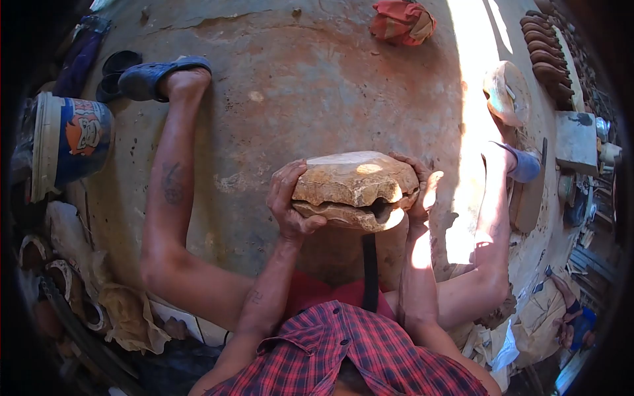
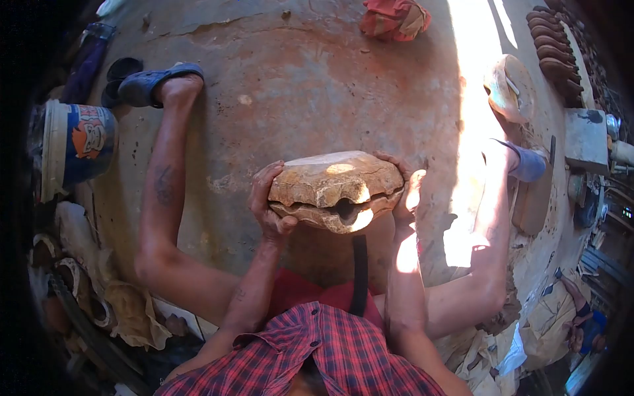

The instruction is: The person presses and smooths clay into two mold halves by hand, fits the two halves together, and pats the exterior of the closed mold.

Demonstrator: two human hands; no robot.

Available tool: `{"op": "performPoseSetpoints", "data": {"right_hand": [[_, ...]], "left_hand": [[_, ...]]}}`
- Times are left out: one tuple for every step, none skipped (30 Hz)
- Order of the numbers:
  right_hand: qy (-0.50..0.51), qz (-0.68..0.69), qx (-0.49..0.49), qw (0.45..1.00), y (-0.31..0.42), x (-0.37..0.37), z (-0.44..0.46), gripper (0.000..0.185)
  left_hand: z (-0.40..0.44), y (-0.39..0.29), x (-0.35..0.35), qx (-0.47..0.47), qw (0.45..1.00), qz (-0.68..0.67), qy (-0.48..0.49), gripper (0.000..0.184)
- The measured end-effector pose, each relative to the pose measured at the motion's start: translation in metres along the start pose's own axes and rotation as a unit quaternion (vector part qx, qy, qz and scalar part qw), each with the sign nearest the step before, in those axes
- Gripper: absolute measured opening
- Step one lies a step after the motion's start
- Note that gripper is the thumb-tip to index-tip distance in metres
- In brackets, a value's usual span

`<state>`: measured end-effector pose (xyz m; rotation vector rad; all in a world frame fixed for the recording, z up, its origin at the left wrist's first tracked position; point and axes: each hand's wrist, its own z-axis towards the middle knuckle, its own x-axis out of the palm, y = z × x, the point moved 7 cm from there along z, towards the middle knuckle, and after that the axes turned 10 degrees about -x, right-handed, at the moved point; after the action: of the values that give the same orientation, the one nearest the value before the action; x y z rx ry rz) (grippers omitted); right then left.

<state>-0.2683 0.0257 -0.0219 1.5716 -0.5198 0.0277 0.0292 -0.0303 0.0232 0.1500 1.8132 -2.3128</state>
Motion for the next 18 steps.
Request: {"op": "performPoseSetpoints", "data": {"right_hand": [[-0.009,0.002,-0.011,1.000,0.000,-0.001,0.000,0.117],[-0.031,0.017,-0.005,0.999,-0.004,-0.004,0.000,0.118],[-0.036,0.017,-0.002,0.999,-0.006,-0.003,-0.003,0.118],[-0.029,0.019,-0.010,0.999,-0.004,-0.001,-0.001,0.117],[-0.022,0.018,-0.019,0.999,0.001,0.001,-0.001,0.116],[-0.009,-0.008,-0.030,0.999,0.000,-0.003,-0.001,0.113],[-0.019,-0.004,-0.042,0.999,-0.005,-0.005,-0.003,0.111],[-0.016,-0.002,-0.023,1.000,-0.003,-0.002,-0.003,0.111],[-0.013,0.003,-0.004,1.000,-0.002,0.002,-0.003,0.111],[0.011,0.004,-0.004,1.000,0.003,0.008,-0.003,0.109],[0.011,0.002,-0.008,1.000,0.004,0.010,-0.001,0.109],[0.018,0.004,-0.008,1.000,0.006,0.012,-0.001,0.109],[0.024,0.007,-0.006,1.000,0.007,0.014,-0.001,0.110],[0.012,-0.004,-0.021,1.000,0.007,0.014,-0.001,0.110],[0.010,-0.004,-0.021,1.000,0.007,0.013,-0.001,0.110],[0.012,0.008,-0.010,1.000,0.005,0.013,-0.002,0.110],[0.015,0.019,0.000,1.000,0.004,0.013,-0.002,0.110],[-0.008,0.031,-0.013,0.999,0.000,0.011,0.001,0.108]], "left_hand": [[0.000,0.002,0.000,-0.006,1.000,-0.011,-0.010,0.106],[-0.002,0.004,0.001,-0.011,1.000,-0.011,-0.006,0.106],[-0.003,0.004,-0.001,-0.012,1.000,-0.003,-0.014,0.106],[-0.001,0.004,-0.001,-0.009,1.000,0.001,-0.025,0.107],[-0.002,0.004,0.000,-0.010,1.000,-0.004,-0.022,0.107],[-0.004,0.002,-0.001,-0.013,0.999,-0.006,-0.031,0.107],[-0.003,0.001,-0.001,-0.012,0.999,-0.011,-0.043,0.108],[-0.005,0.005,0.000,-0.005,0.999,-0.017,-0.029,0.110],[-0.004,0.004,-0.002,0.004,0.999,-0.027,-0.029,0.110],[-0.005,0.004,-0.002,0.011,1.000,-0.013,-0.021,0.112],[-0.007,0.002,-0.001,0.015,1.000,0.003,-0.013,0.115],[-0.008,0.003,-0.002,0.017,1.000,-0.002,-0.012,0.115],[-0.010,0.004,-0.002,0.015,1.000,-0.007,-0.003,0.117],[-0.011,0.005,-0.002,0.012,1.000,-0.011,0.005,0.120],[-0.013,0.005,-0.003,0.012,1.000,-0.012,0.007,0.120],[-0.015,0.006,-0.004,0.011,1.000,-0.001,0.006,0.121],[-0.017,0.006,-0.004,0.010,1.000,0.009,0.003,0.122],[-0.016,0.008,-0.003,0.010,1.000,0.006,0.002,0.122]]}}
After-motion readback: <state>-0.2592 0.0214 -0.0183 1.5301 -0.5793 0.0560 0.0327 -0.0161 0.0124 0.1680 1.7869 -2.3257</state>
